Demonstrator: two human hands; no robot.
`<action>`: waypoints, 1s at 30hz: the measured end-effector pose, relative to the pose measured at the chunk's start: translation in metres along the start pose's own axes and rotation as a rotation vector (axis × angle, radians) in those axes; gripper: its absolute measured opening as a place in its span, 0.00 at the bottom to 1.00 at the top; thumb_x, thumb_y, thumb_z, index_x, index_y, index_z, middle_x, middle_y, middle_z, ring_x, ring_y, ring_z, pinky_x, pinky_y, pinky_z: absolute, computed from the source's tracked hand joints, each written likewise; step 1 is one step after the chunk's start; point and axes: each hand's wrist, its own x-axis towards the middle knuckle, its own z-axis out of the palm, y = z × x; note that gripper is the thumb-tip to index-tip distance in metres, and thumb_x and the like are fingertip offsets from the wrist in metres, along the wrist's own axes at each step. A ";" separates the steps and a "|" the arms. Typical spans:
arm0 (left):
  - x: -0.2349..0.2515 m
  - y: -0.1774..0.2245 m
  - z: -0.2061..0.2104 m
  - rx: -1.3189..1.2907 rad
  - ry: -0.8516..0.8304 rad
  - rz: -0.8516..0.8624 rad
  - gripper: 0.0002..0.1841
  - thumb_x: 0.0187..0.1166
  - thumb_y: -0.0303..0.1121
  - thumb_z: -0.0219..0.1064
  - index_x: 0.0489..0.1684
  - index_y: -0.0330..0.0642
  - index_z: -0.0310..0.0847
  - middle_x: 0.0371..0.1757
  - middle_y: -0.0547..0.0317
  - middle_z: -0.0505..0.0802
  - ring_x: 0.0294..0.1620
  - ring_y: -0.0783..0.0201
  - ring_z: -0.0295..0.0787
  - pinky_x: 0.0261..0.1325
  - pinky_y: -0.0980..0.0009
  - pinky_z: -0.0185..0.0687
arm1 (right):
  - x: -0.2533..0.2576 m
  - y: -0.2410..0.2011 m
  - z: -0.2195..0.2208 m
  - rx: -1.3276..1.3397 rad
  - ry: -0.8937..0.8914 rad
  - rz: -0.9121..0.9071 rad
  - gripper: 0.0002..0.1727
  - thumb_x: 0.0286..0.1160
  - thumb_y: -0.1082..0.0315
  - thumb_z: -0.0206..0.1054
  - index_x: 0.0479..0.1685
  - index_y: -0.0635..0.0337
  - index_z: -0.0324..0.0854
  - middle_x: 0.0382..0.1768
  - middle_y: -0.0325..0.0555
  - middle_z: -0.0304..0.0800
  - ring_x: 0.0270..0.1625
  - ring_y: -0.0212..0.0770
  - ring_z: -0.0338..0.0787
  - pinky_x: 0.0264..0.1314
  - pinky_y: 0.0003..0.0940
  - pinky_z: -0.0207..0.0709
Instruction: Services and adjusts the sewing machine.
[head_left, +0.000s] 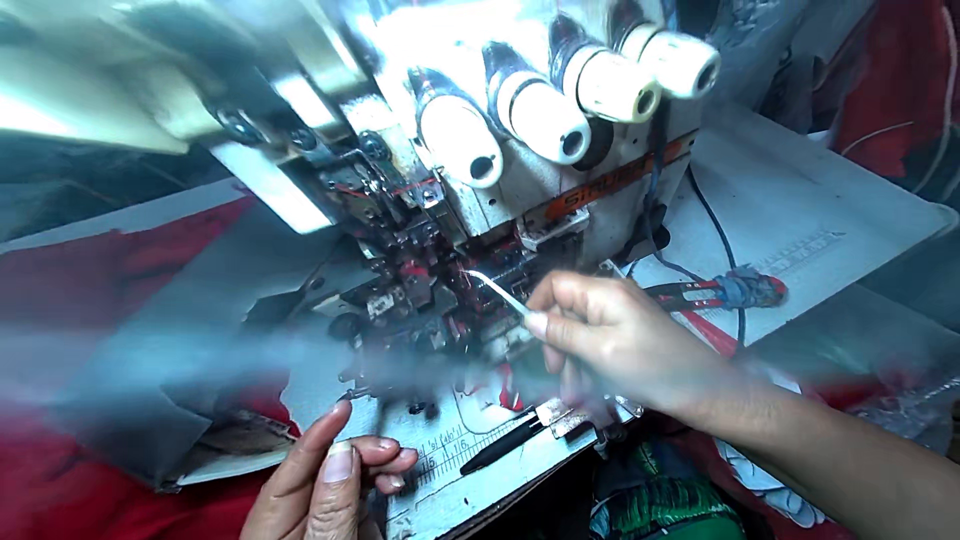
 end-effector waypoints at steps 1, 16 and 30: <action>-0.002 -0.005 -0.003 -0.005 0.003 -0.017 0.19 0.88 0.18 0.43 0.59 0.43 0.82 0.32 0.78 0.96 0.29 0.79 0.92 0.34 0.83 0.88 | 0.000 0.000 0.001 0.020 -0.007 0.015 0.09 0.90 0.67 0.58 0.47 0.61 0.83 0.21 0.38 0.87 0.18 0.26 0.85 0.23 0.19 0.81; -0.007 -0.012 -0.008 -0.017 -0.012 -0.058 0.19 0.88 0.19 0.43 0.55 0.44 0.83 0.31 0.77 0.96 0.29 0.79 0.92 0.33 0.83 0.88 | 0.002 -0.003 0.005 0.259 -0.116 0.114 0.11 0.93 0.66 0.54 0.53 0.64 0.78 0.21 0.43 0.85 0.19 0.28 0.86 0.23 0.19 0.81; -0.007 -0.014 -0.010 -0.021 -0.022 -0.054 0.19 0.88 0.19 0.43 0.55 0.44 0.83 0.31 0.77 0.96 0.29 0.79 0.92 0.33 0.83 0.88 | 0.005 -0.003 0.005 0.334 -0.127 0.162 0.10 0.93 0.67 0.53 0.52 0.66 0.76 0.21 0.43 0.83 0.18 0.29 0.85 0.23 0.20 0.82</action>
